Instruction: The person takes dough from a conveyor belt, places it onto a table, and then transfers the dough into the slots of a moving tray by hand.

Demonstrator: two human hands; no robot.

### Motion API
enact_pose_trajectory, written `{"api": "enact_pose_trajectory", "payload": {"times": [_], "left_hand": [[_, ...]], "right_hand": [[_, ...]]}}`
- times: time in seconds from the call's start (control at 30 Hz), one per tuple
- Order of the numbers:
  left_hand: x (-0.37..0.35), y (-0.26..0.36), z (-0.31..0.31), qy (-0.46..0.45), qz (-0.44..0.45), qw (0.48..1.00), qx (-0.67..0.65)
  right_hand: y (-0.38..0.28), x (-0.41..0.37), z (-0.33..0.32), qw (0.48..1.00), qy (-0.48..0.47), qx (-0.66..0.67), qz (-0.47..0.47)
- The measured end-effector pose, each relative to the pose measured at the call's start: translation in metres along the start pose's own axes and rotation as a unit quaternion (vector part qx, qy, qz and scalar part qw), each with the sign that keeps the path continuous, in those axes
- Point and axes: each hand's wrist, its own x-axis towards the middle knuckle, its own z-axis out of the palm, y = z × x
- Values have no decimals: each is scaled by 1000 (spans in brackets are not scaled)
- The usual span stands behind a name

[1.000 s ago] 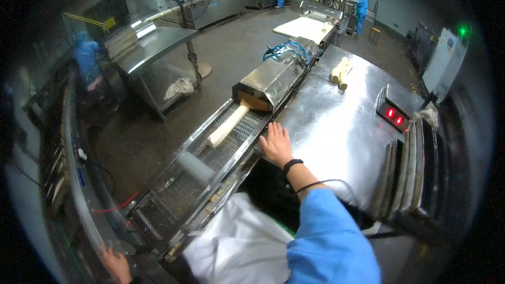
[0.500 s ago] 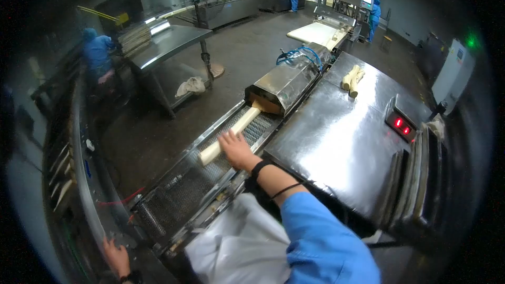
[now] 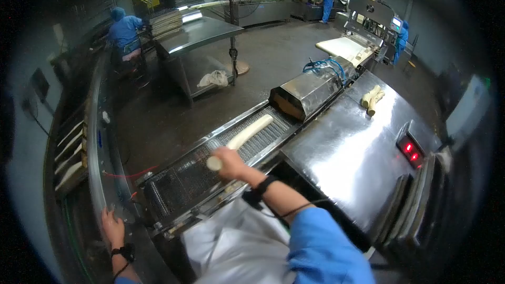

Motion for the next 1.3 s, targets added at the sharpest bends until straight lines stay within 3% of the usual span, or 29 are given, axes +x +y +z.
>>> {"api": "enact_pose_trajectory", "payload": {"times": [0.03, 0.07, 0.1, 0.2, 0.3, 0.37, 0.4, 0.47, 0.5, 0.57, 0.6, 0.63, 0.7, 0.77, 0.83, 0.97, 1.03, 1.17, 1.3], "left_hand": [[-1, -2, -1, 1, 0, 1000, 0], [0, -2, 0, -1, -7, 1000, -6], [2, 0, 1, -5, -11, 1000, -13], [2, 1, -1, -17, -11, 1000, 4], [1, 0, -1, -10, 5, 1000, 9], [1, -2, 1, -13, 7, 1000, 6], [1, -2, 2, -14, 4, 1000, 3], [1, -1, 1, -15, 5, 1000, 4], [2, 0, 0, -14, 3, 1000, 4], [2, 4, -2, -10, 9, 1000, 6], [3, 5, -3, -6, 14, 1000, 10], [3, 5, -3, -5, 16, 1000, 12], [2, 2, -1, -13, 11, 999, 35], [2, -2, 1, -7, 22, 999, 33], [2, -4, 2, 0, 31, 999, 31], [4, -11, 6, -7, 22, 999, 41], [5, -9, 6, -9, 13, 999, 37], [5, 7, -7, -32, 7, 998, 59], [2, 17, -12, -32, 1, 998, 57]], "right_hand": [[-1, -12, -21, 982, 35, 145, 119], [1, -27, -45, 927, 72, 283, 235], [14, -46, -67, 881, 142, 363, 268], [54, -126, -122, 753, 396, 431, 299], [101, -227, -148, 680, 557, 241, 412], [119, -286, -152, 663, 572, 13, 482], [117, -302, -153, 662, 573, 12, 483], [104, -323, -155, 640, 408, -379, 529], [91, -321, -155, 639, 408, -379, 530], [67, -309, -150, 665, 299, -565, 385], [68, -306, -149, 704, 283, -548, 353], [75, -299, -148, 704, 284, -546, 355], [92, -285, -145, 809, 277, -449, 258], [95, -267, -146, 848, 252, -406, 230], [100, -253, -149, 850, 243, -392, 253], [119, -225, -149, 777, 225, -410, 421], [126, -208, -147, 776, 195, -381, 464], [122, -162, -134, 849, 137, -341, 380], [135, -115, -97, 882, 171, -303, 317]]}}
